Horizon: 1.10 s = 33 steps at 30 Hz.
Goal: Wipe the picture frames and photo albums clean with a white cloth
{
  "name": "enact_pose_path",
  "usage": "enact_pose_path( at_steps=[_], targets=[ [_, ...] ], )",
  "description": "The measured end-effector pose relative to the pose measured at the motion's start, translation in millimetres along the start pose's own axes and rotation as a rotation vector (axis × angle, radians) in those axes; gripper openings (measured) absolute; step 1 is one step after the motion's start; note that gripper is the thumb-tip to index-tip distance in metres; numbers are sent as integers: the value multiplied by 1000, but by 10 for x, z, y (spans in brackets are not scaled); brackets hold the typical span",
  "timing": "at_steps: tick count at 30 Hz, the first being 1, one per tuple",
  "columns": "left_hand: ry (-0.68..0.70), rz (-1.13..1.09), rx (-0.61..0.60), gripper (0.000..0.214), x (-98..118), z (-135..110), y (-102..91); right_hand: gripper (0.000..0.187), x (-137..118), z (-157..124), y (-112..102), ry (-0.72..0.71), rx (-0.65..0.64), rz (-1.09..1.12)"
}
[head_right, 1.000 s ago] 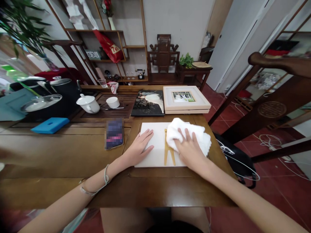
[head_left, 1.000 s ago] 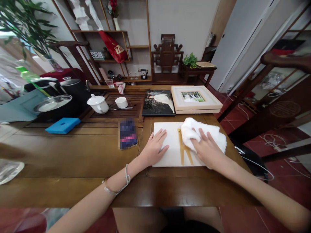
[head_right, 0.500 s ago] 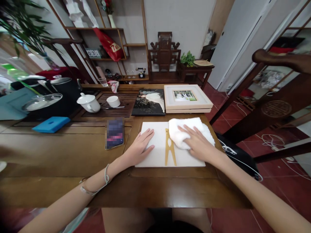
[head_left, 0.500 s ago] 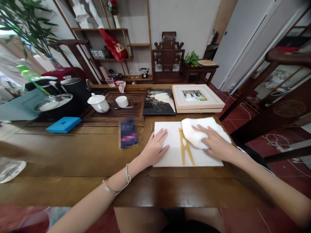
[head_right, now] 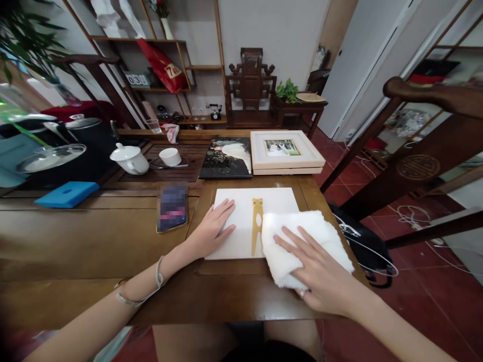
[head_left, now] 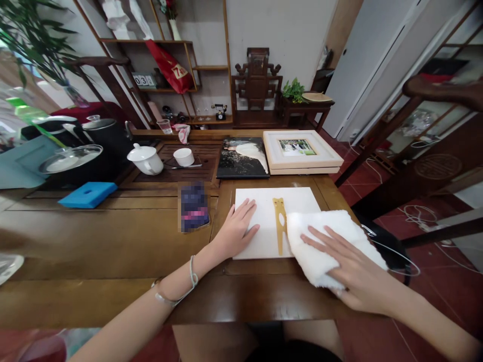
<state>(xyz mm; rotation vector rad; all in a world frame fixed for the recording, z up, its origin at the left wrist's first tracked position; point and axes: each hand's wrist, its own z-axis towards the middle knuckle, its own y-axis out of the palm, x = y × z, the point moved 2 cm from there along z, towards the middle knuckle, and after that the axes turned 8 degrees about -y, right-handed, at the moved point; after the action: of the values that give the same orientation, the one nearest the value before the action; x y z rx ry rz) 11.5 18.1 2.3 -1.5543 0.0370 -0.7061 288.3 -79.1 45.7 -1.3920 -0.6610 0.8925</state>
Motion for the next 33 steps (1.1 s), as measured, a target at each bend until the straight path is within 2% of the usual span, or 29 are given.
enact_pose_path(
  at_steps=[3, 6, 10, 13, 16, 22, 25, 28, 33],
  targets=[
    [-2, 0, 3, 55, -1, -4, -1, 14, 105, 80, -70, 21, 10, 90],
    [-1, -4, -1, 56, -3, -6, 0, 25, 393, 299, -121, 129, -43, 159],
    [-3, -4, -7, 56, -6, -1, -1, 23, 786, 596, -145, 164, -108, 139],
    [-5, -9, -6, 56, -10, 5, -1, 24, 931, 692, -140, 165, -120, 94],
    [-2, -16, -3, 55, -9, 7, -4, 23, 834, 630, -132, 120, -136, 92],
    [-1, -20, -3, 56, 6, 1, -18, 15, 168, 200, -155, 5, -129, 123],
    [10, -27, 8, 55, 7, -1, -22, 16, -10, 71, -178, -21, -118, 127],
    [8, -21, 8, 55, 2, -3, -19, 14, 97, 112, -190, -21, -134, 106],
    [-5, -20, -4, 55, -2, -1, -13, 10, 717, 448, -169, 108, -122, 19]
  ],
)
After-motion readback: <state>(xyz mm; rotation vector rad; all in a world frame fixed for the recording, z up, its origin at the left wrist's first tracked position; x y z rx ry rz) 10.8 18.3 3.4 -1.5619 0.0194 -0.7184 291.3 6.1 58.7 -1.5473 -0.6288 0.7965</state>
